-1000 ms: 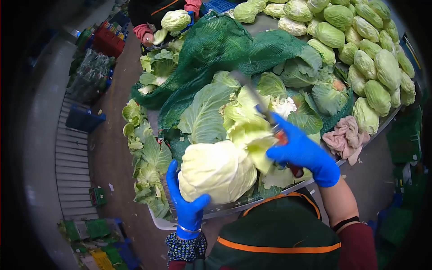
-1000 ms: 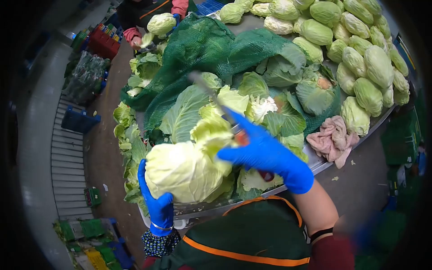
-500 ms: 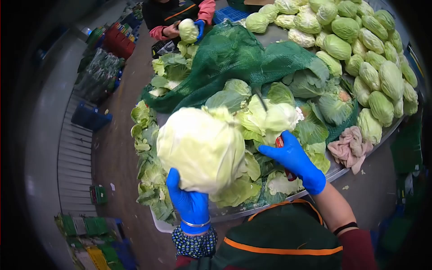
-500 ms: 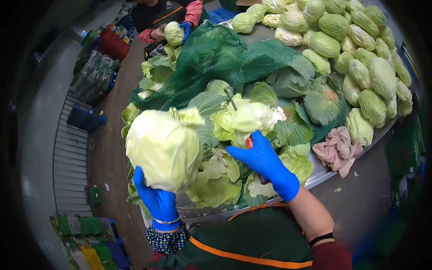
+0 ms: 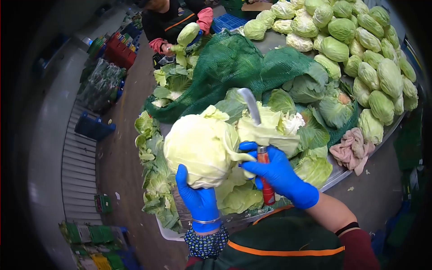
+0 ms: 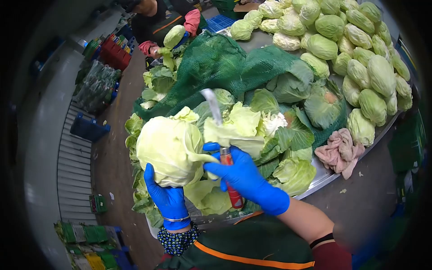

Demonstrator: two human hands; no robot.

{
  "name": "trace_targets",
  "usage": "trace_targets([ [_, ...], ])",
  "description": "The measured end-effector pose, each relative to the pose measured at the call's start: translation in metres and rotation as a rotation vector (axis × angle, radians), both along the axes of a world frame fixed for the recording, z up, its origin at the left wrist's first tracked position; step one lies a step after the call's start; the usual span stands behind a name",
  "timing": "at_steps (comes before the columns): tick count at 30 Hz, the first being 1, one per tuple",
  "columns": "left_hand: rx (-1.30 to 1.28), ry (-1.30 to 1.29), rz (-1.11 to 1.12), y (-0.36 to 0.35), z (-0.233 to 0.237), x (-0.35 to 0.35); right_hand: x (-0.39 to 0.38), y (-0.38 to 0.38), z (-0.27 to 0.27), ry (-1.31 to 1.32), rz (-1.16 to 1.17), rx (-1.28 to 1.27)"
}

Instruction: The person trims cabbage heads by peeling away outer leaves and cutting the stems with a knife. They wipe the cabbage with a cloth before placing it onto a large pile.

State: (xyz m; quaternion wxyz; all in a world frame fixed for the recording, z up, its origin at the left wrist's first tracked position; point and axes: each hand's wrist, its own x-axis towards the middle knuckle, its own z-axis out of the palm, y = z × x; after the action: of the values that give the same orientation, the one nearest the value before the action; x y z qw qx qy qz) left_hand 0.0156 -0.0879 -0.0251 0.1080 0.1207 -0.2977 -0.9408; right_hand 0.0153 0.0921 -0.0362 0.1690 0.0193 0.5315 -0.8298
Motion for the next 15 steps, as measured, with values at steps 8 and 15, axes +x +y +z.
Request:
trace_targets([
  [8, 0.12, 0.081, -0.065, -0.033, -0.029, 0.015, -0.035, 0.046, -0.03, -0.09, -0.143, 0.22],
  [15, -0.14, 0.311, -0.295, -0.057, -0.05, 0.035, -0.017, 0.036, 0.02, 0.082, 0.099, -0.095],
])
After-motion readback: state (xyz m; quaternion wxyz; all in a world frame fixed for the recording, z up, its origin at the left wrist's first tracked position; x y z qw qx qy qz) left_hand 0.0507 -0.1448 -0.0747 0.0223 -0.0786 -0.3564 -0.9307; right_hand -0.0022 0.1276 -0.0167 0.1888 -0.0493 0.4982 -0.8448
